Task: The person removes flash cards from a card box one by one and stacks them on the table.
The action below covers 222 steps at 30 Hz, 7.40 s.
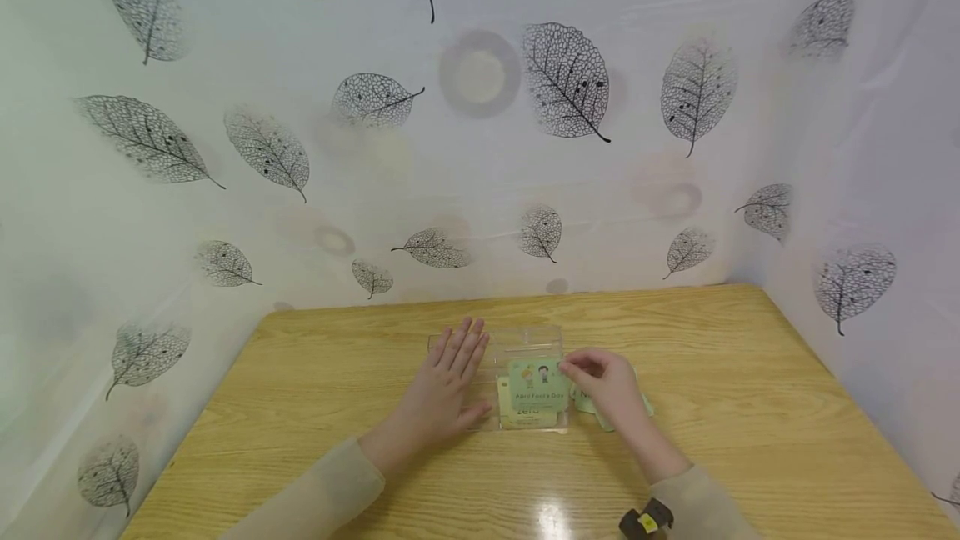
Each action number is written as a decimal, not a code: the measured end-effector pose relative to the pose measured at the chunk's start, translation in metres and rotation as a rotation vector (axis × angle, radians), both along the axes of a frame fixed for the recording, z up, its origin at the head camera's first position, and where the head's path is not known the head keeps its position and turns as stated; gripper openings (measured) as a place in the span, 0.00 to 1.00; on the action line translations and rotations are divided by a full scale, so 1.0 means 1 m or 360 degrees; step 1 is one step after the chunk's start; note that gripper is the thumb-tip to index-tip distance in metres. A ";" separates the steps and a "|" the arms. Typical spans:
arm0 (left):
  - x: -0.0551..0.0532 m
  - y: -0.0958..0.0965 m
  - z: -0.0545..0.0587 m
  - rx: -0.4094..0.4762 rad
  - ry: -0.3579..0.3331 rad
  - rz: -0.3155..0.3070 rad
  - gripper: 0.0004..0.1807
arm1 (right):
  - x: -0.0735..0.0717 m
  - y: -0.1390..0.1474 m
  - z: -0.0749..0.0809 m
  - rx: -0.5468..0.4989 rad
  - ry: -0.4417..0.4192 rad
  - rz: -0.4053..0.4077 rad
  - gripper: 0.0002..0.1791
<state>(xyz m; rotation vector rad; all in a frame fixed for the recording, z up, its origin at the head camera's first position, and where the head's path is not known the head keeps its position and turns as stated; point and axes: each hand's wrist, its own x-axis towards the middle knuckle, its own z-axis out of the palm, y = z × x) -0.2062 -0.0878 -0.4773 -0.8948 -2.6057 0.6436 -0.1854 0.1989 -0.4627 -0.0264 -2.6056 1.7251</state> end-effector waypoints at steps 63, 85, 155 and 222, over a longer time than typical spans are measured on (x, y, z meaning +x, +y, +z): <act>-0.003 -0.001 -0.006 0.0102 -0.0007 -0.0032 0.55 | 0.002 0.038 0.013 -0.0094 0.0149 -0.0046 0.18; -0.003 -0.001 -0.005 0.0068 0.0003 -0.0017 0.54 | 0.002 0.049 0.015 -0.0068 0.0129 -0.0111 0.19; -0.003 -0.001 -0.005 0.0038 0.0004 -0.0019 0.55 | -0.011 0.077 -0.020 0.0005 -0.0147 -0.0138 0.23; -0.002 -0.001 -0.003 0.0060 -0.0010 -0.0007 0.55 | -0.019 0.086 -0.023 0.0212 -0.0016 -0.0155 0.20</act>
